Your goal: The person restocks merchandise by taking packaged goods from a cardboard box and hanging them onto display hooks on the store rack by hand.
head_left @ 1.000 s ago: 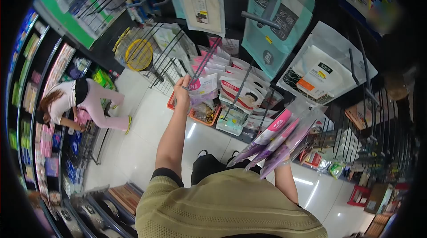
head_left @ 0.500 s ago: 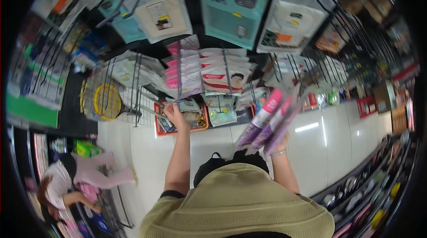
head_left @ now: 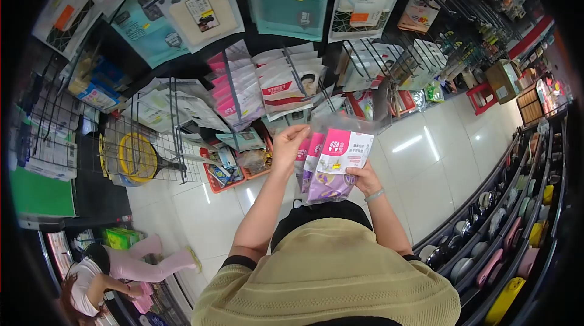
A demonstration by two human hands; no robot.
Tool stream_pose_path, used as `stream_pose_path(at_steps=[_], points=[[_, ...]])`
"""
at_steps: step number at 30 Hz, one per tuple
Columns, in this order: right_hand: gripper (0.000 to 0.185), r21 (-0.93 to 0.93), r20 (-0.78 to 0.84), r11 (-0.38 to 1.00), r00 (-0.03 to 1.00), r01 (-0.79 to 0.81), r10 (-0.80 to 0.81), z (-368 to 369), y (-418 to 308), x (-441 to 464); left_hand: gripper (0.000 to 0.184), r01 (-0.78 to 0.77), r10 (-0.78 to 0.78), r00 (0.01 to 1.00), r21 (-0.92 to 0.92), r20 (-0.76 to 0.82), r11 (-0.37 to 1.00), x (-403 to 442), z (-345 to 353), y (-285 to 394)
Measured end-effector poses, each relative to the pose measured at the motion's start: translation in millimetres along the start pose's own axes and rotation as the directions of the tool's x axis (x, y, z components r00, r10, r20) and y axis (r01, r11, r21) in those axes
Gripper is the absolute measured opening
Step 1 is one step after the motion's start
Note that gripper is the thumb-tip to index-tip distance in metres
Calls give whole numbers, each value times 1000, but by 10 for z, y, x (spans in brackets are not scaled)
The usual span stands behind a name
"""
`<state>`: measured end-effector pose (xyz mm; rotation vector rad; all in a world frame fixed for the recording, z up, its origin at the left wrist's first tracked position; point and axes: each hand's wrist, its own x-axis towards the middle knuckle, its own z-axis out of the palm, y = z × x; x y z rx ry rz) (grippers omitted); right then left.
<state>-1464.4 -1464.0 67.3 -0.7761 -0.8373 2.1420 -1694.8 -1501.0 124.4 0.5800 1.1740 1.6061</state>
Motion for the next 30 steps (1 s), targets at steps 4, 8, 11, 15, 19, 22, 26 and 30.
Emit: stream_pose_path(at_steps=[4,8,11,15,19,22,26,30], points=[[56,12,-85,998,994,65,-64,-27,99,-4,14,-59,48,980,-52,-195,997,-136,-317,-164],[57,34,-126,997,990,65,-61,-230,94,-91,16,-142,94,912,-93,-400,986,-151,-956,-296],[56,101,-146,988,984,114,-98,-250,120,-121,16,-216,159,866,-68,-474,974,-165,-1187,-110],[55,130,-151,989,987,67,-47,-221,144,-75,16,-283,271,833,49,-483,958,-14,-1300,72],[54,120,-129,992,992,25,-9,-124,117,-45,18,-298,324,831,131,-451,946,135,-1373,128],[54,124,-110,992,994,12,2,-141,106,-38,18,-307,333,804,136,-493,942,181,-1387,108],[54,125,-109,992,994,2,12,-217,78,-21,16,-289,347,795,192,-498,938,237,-1478,82],[54,146,-112,989,994,8,9,-194,21,-16,16,-310,377,771,215,-513,926,289,-1536,54]])
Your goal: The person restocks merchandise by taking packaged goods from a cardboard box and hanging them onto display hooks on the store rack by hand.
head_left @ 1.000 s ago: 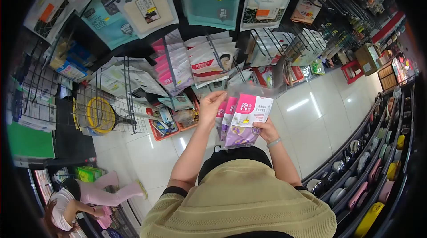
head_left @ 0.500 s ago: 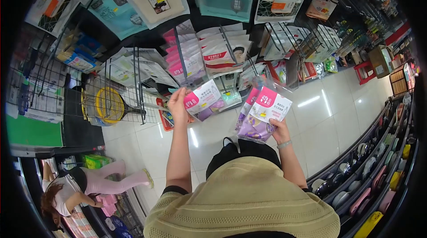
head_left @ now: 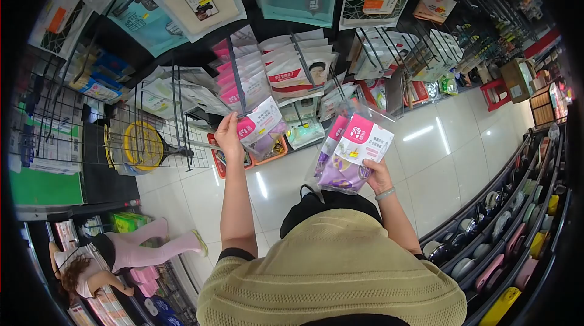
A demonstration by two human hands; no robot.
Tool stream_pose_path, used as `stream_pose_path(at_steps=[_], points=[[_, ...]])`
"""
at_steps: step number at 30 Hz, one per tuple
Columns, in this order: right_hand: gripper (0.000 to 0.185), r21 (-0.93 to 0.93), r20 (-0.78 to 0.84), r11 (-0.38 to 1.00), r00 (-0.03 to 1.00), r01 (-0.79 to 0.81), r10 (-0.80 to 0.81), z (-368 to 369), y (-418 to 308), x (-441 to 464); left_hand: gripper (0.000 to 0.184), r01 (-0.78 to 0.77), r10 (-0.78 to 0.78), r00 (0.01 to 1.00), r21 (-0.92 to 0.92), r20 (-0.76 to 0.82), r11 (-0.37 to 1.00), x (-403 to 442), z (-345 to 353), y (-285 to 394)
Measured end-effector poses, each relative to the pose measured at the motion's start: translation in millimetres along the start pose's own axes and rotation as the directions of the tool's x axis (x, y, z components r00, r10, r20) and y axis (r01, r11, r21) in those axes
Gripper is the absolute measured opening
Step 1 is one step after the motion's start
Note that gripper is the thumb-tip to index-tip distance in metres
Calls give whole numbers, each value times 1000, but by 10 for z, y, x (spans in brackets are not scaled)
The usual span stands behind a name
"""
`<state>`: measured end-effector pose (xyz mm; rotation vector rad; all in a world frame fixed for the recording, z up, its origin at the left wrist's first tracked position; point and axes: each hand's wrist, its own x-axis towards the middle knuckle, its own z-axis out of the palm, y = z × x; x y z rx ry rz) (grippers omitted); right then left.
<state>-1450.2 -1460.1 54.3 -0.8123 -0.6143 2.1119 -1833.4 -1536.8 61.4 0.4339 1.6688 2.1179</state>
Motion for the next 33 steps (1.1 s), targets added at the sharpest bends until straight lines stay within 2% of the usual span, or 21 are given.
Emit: stream_pose_path(at_steps=[2,8,14,17,20,23,24,25,27,30,33], points=[[54,6,12,1000,1000,-6,6,9,-26,4,16,-43,43,999,-5,-13,999,9,30,-1],[55,-33,24,999,1000,12,-11,-42,-31,10,17,-7,7,1000,-2,-27,1000,40,126,93],[56,-31,84,996,993,-79,81,52,7,36,18,-78,78,997,11,-23,997,303,271,79],[58,-83,115,989,984,-124,134,176,-5,67,28,-100,100,995,29,15,995,340,281,107],[56,-107,139,990,984,-96,110,225,3,130,42,-307,358,915,250,-189,918,101,262,49],[54,-124,139,990,986,-72,89,278,-12,165,50,-95,70,954,-72,-293,993,-239,54,-193],[53,-158,145,985,985,-66,89,279,-11,184,49,-18,2,995,-172,-96,985,-406,50,-208],[52,-194,151,979,984,-62,92,278,-5,214,48,77,-51,993,-254,107,964,-564,109,-202],[52,-273,177,960,978,-58,109,279,25,264,41,245,-158,919,-207,361,947,-843,362,43],[52,-413,233,909,960,-49,157,330,112,318,34,352,-289,828,-45,481,935,-929,427,-25],[52,-523,252,852,948,-37,196,409,202,343,30,445,-348,789,-82,506,892,-840,330,-161]])
